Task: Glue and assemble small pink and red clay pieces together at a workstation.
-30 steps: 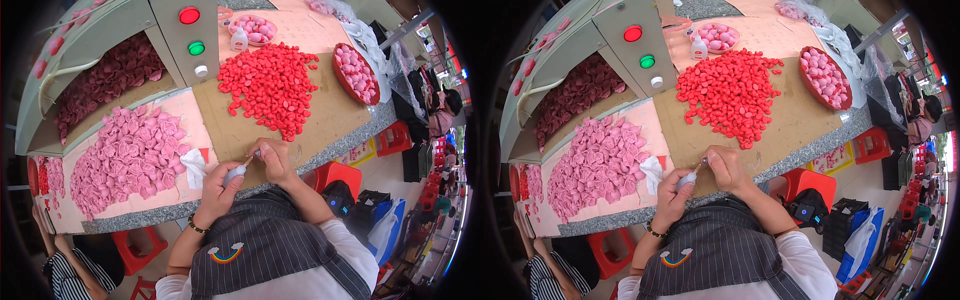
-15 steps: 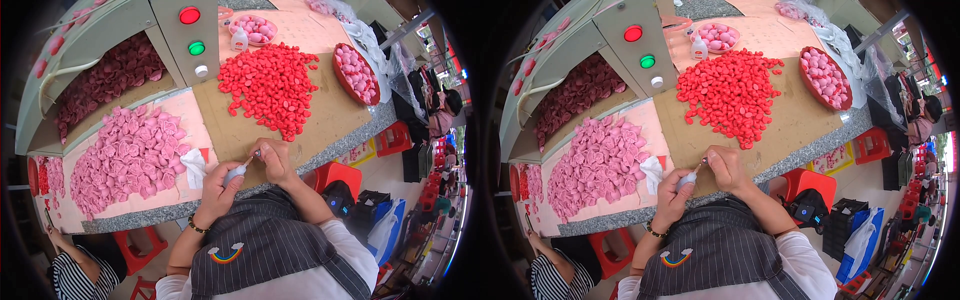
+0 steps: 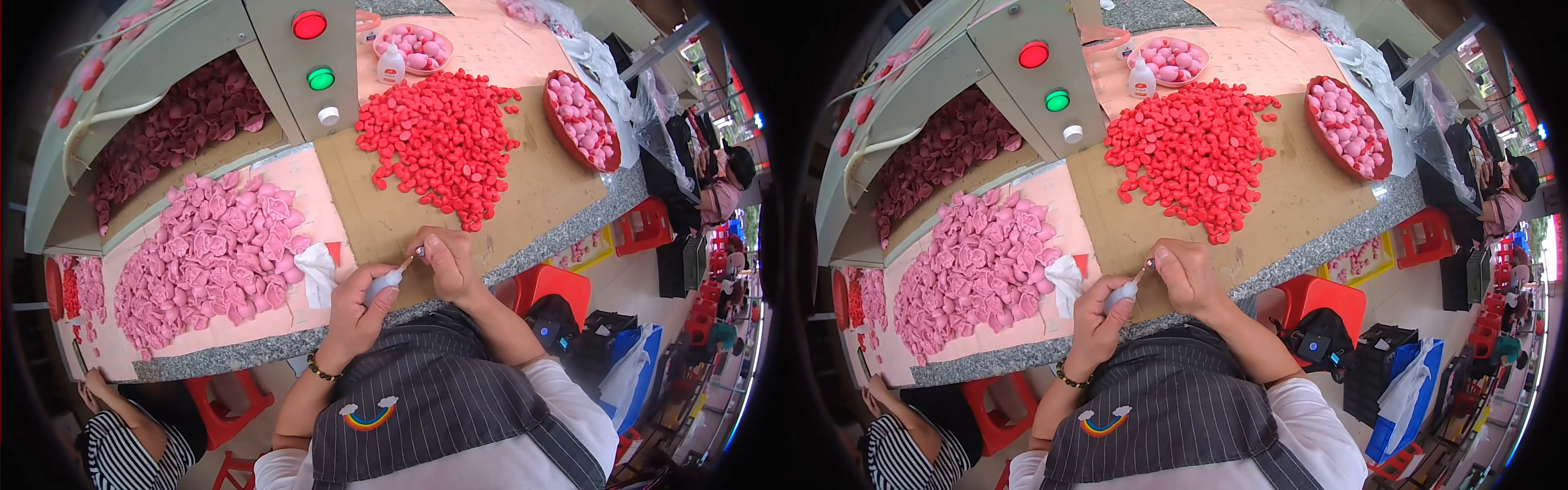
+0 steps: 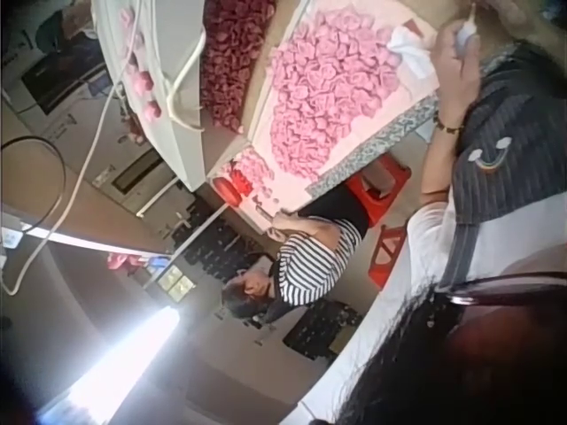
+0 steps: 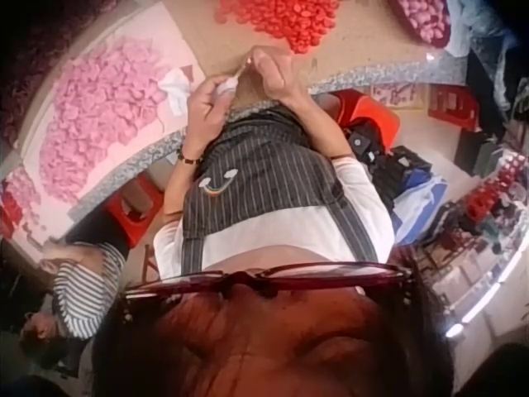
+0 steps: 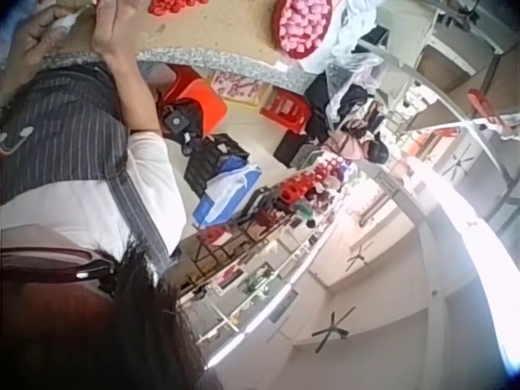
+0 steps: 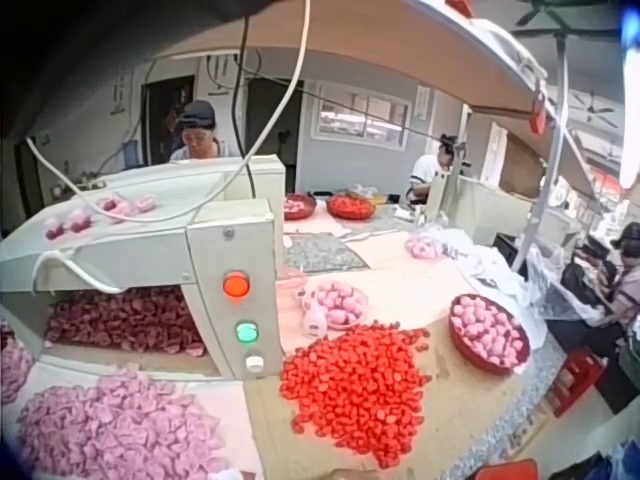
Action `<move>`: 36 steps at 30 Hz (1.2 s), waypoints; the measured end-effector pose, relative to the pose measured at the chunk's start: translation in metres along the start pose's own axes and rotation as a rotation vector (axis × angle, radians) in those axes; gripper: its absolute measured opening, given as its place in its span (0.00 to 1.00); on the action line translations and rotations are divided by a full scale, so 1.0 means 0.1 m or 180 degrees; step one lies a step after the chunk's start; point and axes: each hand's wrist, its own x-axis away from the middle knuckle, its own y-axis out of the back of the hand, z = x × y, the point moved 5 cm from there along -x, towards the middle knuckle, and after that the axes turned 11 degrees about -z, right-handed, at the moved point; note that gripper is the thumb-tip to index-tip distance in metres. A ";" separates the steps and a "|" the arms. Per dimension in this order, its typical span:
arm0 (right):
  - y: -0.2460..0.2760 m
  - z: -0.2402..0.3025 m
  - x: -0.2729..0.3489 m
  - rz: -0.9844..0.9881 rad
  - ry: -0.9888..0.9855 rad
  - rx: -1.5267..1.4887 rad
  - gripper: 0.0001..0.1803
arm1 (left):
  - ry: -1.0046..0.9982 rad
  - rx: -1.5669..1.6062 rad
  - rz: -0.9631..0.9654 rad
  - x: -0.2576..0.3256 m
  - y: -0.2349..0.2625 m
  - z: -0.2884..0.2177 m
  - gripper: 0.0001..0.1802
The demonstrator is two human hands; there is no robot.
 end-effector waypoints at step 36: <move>-0.01 0.02 -0.01 -0.0012 -0.0021 -0.0082 0.22 | 0.0054 0.0048 -0.0001 0.00 0.00 0.03 0.11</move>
